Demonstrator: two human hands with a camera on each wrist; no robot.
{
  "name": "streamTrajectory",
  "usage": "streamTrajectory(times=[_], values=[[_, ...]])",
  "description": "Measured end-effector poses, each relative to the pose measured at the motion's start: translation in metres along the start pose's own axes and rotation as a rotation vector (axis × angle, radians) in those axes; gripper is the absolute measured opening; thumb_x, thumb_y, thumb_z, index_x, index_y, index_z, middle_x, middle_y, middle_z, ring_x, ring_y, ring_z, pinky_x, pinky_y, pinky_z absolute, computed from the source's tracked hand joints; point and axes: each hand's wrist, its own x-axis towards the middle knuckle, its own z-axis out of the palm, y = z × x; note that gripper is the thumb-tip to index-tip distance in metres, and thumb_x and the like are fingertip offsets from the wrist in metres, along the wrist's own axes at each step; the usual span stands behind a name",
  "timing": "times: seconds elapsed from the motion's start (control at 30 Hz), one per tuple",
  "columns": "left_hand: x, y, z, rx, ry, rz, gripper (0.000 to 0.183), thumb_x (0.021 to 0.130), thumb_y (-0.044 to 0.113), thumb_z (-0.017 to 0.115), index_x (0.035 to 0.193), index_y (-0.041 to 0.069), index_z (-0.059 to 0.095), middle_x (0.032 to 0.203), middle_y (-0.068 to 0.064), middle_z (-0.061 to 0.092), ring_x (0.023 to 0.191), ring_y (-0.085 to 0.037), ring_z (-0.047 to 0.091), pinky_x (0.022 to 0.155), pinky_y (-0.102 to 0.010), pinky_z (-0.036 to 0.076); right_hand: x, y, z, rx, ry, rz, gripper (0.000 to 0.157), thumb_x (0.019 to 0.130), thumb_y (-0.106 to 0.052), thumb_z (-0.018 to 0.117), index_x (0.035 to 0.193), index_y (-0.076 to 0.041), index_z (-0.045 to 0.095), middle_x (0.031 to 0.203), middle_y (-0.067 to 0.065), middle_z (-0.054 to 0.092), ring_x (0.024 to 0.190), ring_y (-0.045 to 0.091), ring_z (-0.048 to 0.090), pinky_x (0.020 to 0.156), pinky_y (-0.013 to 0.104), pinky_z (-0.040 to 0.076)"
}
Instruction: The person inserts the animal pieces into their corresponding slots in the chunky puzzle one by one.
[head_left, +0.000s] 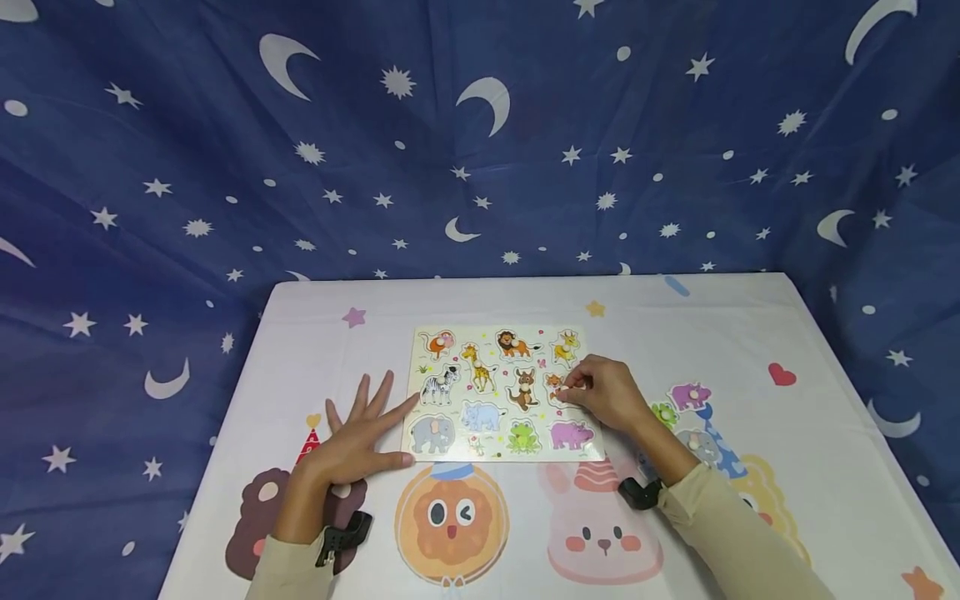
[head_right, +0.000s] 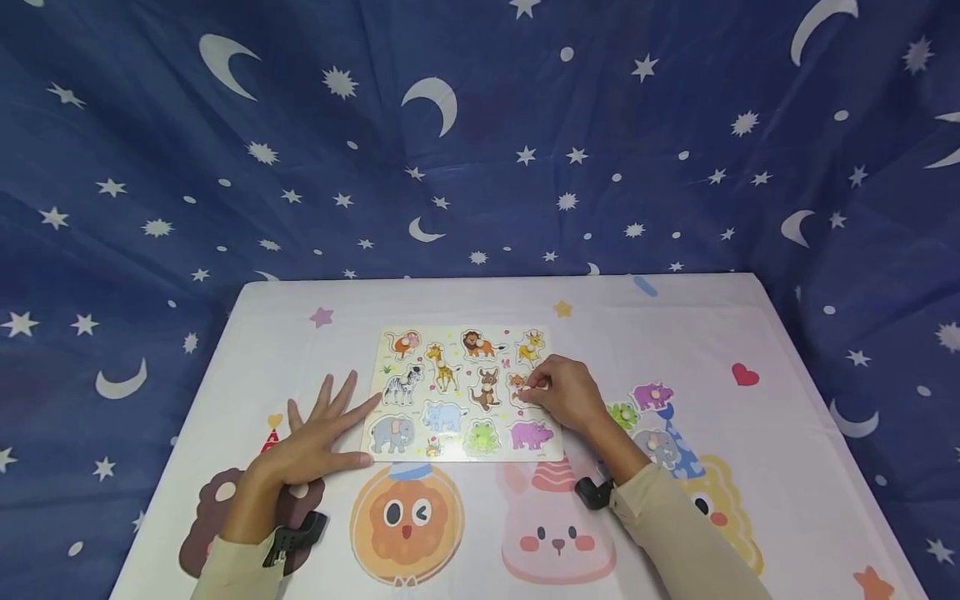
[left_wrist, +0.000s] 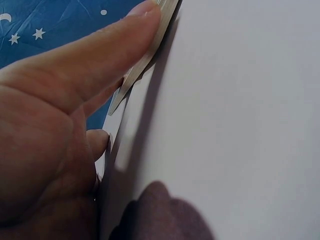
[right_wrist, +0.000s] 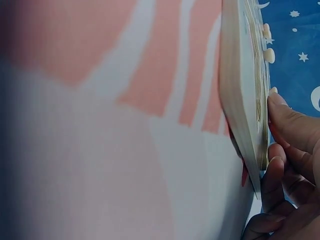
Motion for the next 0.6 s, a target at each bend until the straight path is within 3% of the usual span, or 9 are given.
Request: streamTrajectory(times=[0.6], values=[[-0.0005, -0.0001, -0.0002, 0.005, 0.0, 0.004, 0.091, 0.08, 0.061, 0.077, 0.158, 0.035, 0.037, 0.173, -0.013, 0.001, 0.155, -0.049, -0.016, 0.101, -0.085, -0.021, -0.0004, 0.0, -0.0025, 0.007, -0.023, -0.012, 0.018, 0.077, -0.023, 0.091, 0.081, -0.016, 0.076, 0.077, -0.005, 0.064, 0.069, 0.01, 0.052, 0.062, 0.024, 0.043]])
